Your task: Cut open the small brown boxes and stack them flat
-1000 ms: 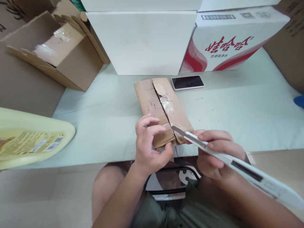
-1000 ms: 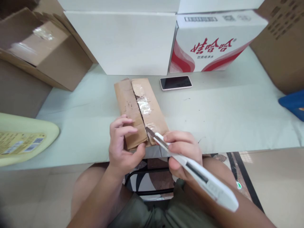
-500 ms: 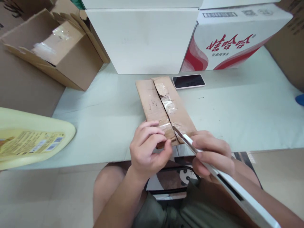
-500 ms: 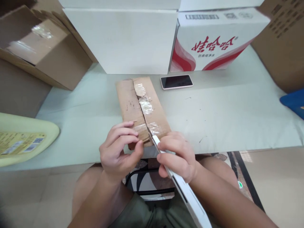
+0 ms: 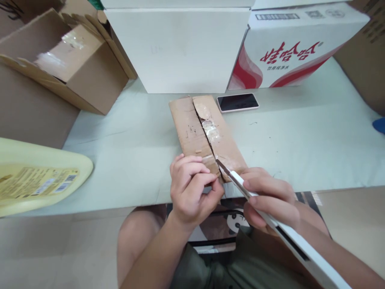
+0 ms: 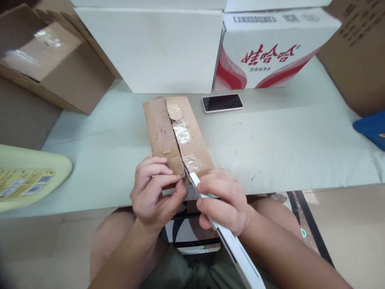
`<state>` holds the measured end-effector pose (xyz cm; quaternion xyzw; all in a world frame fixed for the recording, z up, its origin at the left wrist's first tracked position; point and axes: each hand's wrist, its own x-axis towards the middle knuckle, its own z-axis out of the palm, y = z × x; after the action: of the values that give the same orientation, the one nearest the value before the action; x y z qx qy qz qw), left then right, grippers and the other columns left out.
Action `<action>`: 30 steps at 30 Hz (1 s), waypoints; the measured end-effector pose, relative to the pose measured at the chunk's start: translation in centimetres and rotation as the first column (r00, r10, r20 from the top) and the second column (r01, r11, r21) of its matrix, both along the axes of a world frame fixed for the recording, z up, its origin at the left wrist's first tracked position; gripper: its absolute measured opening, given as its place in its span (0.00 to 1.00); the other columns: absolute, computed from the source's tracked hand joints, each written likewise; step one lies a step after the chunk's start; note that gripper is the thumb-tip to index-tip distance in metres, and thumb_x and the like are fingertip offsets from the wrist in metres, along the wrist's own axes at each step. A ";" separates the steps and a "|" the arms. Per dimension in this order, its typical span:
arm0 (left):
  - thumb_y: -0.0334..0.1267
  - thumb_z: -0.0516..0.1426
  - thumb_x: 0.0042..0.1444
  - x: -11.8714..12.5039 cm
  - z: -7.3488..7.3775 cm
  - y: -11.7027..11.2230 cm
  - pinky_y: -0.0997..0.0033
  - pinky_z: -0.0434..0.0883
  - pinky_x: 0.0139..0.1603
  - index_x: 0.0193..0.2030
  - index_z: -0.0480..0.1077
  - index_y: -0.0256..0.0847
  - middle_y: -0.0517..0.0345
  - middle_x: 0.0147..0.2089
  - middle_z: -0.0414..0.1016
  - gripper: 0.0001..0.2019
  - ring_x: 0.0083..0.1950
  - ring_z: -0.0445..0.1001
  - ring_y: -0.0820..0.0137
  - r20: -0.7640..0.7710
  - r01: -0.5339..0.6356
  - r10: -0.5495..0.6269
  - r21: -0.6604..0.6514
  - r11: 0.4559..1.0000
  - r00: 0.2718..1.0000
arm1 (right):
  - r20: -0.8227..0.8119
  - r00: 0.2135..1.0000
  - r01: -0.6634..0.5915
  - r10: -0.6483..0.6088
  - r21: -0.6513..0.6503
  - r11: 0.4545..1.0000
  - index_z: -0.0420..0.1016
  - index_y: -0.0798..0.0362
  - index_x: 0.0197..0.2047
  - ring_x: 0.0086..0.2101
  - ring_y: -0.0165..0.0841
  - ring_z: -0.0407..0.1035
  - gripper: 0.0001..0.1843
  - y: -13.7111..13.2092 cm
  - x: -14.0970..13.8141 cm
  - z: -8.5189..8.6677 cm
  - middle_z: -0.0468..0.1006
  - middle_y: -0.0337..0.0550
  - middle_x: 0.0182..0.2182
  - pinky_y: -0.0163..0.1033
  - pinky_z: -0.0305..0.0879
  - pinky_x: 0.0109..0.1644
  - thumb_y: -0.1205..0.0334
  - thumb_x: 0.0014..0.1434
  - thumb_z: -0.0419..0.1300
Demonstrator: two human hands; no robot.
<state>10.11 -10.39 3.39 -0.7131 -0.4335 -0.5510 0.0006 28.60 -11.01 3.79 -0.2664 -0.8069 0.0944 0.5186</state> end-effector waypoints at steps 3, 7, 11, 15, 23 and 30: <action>0.24 0.63 0.54 0.3 -0.4 0.1 0.51 0.74 0.60 0.35 0.70 0.43 0.60 0.35 0.73 0.10 0.46 0.79 0.65 -0.006 -0.017 0.017 0.027 0.999 1.000 | -0.069 0.997 -0.036 0.046 0.150 0.988 0.69 0.51 0.38 0.41 0.34 0.77 0.09 0.7 -0.9 -0.3 0.73 0.46 0.43 0.44 0.83 0.42 0.65 0.72 0.53; 0.24 0.63 0.53 0.3 -0.6 0.2 0.52 0.74 0.60 0.34 0.69 0.43 0.61 0.34 0.73 0.10 0.45 0.78 0.65 0.001 -0.023 0.023 0.044 0.999 1.000 | -0.038 0.998 -0.040 0.044 0.102 0.994 0.71 0.53 0.40 0.40 0.34 0.76 0.10 1.1 -1.1 -0.3 0.72 0.46 0.43 0.43 0.81 0.41 0.61 0.73 0.53; 0.25 0.62 0.54 0.3 -0.7 0.2 0.51 0.74 0.60 0.35 0.69 0.44 0.60 0.35 0.73 0.10 0.44 0.78 0.65 0.002 -0.024 0.024 0.037 0.999 1.000 | -0.030 0.999 -0.028 0.030 0.076 0.997 0.72 0.54 0.42 0.40 0.33 0.74 0.11 1.1 -0.9 -0.5 0.72 0.47 0.44 0.42 0.79 0.39 0.59 0.74 0.52; 0.24 0.63 0.53 0.3 -0.8 0.1 0.51 0.73 0.61 0.35 0.69 0.43 0.59 0.35 0.73 0.10 0.43 0.77 0.66 -0.004 -0.029 0.029 0.037 0.999 1.000 | -0.066 0.997 -0.023 0.031 0.123 0.992 0.70 0.54 0.40 0.39 0.32 0.74 0.11 0.8 -1.0 -0.4 0.71 0.46 0.43 0.42 0.78 0.40 0.60 0.75 0.52; 0.24 0.63 0.53 0.2 -0.9 0.1 0.52 0.74 0.62 0.36 0.70 0.42 0.59 0.35 0.73 0.10 0.43 0.77 0.67 -0.010 -0.024 0.025 0.057 0.998 1.000 | -0.039 0.999 0.013 -0.009 0.098 0.995 0.71 0.54 0.41 0.40 0.32 0.73 0.13 0.8 -1.2 -0.2 0.72 0.45 0.42 0.39 0.78 0.41 0.57 0.75 0.52; 0.24 0.63 0.53 0.1 -0.9 0.1 0.51 0.74 0.62 0.35 0.70 0.42 0.59 0.35 0.72 0.10 0.42 0.76 0.67 -0.013 -0.024 0.025 0.077 0.997 1.000 | -0.035 0.999 0.017 -0.015 0.064 0.998 0.71 0.53 0.42 0.37 0.32 0.75 0.12 0.6 -1.6 0.4 0.75 0.46 0.38 0.39 0.77 0.37 0.58 0.75 0.51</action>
<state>10.23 -10.26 2.50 -0.7109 -0.4209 -0.5621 0.0377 27.03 -10.46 4.21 -0.2544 -0.7982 0.0689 0.5417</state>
